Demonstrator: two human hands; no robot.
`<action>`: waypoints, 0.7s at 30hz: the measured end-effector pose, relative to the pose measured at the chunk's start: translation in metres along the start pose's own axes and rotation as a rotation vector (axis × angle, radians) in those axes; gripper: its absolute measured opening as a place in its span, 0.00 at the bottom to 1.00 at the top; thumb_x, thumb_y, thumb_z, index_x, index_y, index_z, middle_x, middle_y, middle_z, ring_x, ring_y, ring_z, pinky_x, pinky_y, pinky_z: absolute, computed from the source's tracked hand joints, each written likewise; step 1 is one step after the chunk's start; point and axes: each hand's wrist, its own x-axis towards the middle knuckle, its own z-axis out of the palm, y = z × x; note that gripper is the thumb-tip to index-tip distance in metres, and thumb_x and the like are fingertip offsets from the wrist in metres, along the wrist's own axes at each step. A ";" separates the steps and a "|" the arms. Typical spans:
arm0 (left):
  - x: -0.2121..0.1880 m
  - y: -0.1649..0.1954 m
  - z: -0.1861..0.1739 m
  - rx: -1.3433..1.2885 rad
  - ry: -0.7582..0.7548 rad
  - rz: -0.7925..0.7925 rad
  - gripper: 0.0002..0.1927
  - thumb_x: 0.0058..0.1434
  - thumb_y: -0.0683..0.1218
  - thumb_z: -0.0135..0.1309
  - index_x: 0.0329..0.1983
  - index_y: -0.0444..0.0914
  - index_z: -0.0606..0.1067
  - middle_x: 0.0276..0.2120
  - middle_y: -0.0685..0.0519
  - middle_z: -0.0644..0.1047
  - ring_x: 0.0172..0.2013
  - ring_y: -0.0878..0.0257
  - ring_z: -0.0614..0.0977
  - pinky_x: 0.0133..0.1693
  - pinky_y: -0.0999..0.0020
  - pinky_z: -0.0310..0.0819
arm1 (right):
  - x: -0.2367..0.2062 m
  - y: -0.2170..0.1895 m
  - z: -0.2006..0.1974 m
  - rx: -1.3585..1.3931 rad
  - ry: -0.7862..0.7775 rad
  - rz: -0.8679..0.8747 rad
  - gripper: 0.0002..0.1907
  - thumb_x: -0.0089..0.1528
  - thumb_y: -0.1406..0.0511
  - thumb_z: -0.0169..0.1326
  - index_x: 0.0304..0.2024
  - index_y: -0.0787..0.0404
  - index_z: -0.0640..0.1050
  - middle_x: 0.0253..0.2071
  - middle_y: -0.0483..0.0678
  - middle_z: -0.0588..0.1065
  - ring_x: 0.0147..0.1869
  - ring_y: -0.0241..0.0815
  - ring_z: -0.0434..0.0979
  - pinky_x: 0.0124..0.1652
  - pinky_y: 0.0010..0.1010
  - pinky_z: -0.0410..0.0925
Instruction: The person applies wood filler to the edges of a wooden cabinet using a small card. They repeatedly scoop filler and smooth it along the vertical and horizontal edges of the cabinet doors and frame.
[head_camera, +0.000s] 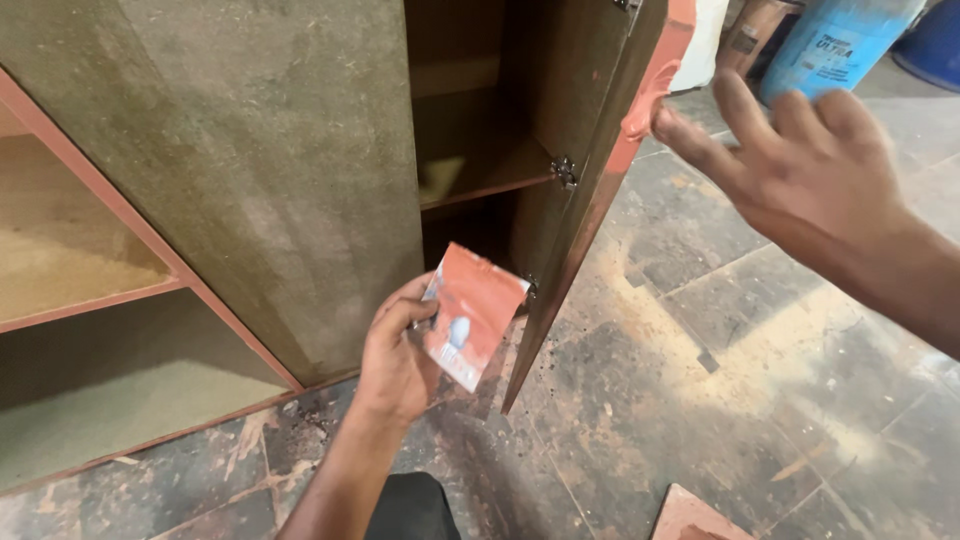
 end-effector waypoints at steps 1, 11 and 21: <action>0.000 0.004 -0.007 0.011 0.003 -0.013 0.25 0.55 0.38 0.43 0.57 0.25 0.73 0.49 0.43 0.80 0.49 0.54 0.81 0.56 0.58 0.74 | -0.004 0.000 -0.002 -0.012 -0.018 -0.005 0.32 0.62 0.64 0.53 0.69 0.45 0.65 0.53 0.50 0.78 0.34 0.36 0.77 0.31 0.24 0.71; 0.036 -0.013 -0.031 -0.055 -0.038 -0.020 0.25 0.57 0.39 0.43 0.58 0.24 0.72 0.49 0.43 0.79 0.50 0.54 0.80 0.57 0.58 0.73 | 0.040 0.001 0.075 0.586 0.129 -0.033 0.33 0.68 0.68 0.53 0.73 0.54 0.56 0.31 0.46 0.71 0.24 0.37 0.69 0.19 0.26 0.65; 0.009 -0.010 -0.070 0.045 0.209 -0.045 0.25 0.56 0.40 0.43 0.57 0.29 0.72 0.49 0.45 0.79 0.49 0.55 0.80 0.53 0.59 0.75 | -0.003 -0.175 0.085 0.684 0.118 -0.063 0.47 0.56 0.72 0.57 0.70 0.24 0.61 0.37 0.43 0.76 0.35 0.39 0.76 0.35 0.32 0.73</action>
